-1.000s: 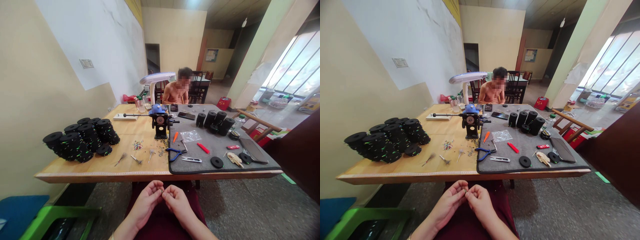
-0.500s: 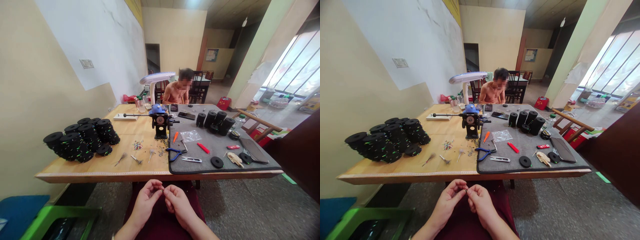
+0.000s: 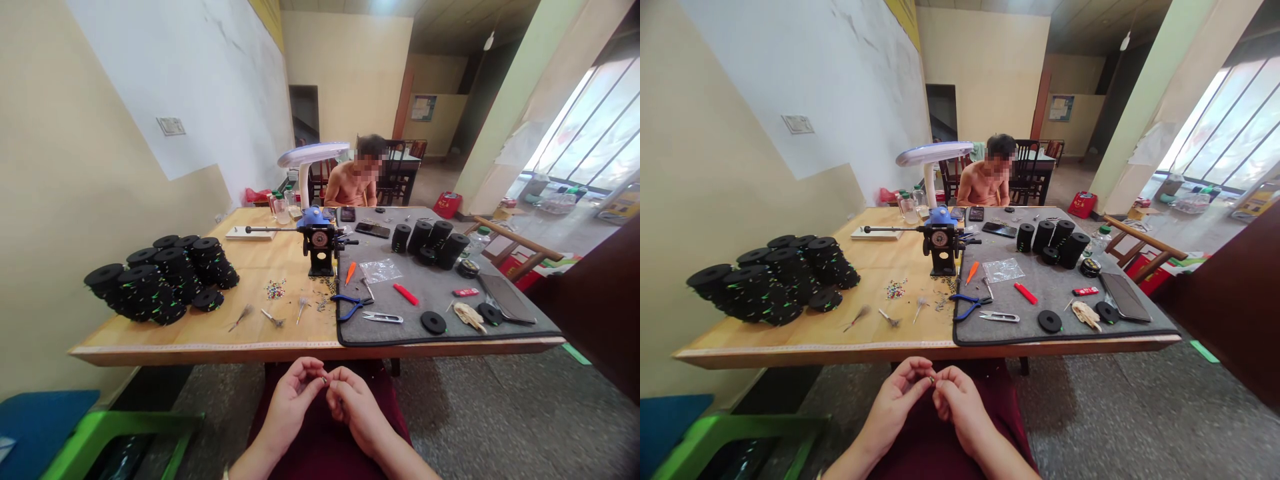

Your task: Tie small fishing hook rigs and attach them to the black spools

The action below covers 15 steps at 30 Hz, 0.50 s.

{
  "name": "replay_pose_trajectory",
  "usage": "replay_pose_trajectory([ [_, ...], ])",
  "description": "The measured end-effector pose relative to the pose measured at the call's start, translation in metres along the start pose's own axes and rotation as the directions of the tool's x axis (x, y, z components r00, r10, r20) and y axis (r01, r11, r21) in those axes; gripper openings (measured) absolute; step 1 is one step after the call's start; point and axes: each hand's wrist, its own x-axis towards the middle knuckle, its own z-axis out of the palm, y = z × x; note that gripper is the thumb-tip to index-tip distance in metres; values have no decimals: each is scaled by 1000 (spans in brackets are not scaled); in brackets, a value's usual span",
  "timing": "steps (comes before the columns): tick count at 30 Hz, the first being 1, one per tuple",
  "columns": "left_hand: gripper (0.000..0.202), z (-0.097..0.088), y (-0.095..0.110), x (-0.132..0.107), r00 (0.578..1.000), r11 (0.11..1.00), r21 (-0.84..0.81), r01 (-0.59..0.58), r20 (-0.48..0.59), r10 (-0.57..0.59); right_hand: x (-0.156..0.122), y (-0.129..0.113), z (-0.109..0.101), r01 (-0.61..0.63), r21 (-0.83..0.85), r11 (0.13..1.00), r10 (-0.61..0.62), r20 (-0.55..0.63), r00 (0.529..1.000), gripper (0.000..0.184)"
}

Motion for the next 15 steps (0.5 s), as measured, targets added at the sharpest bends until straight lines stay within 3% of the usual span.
replay_pose_trajectory([
  [15,21,1,1,0,999,999,30,-24,-21,24,1,-1,0,14,-5,1000,-14,-6,1000,17],
])
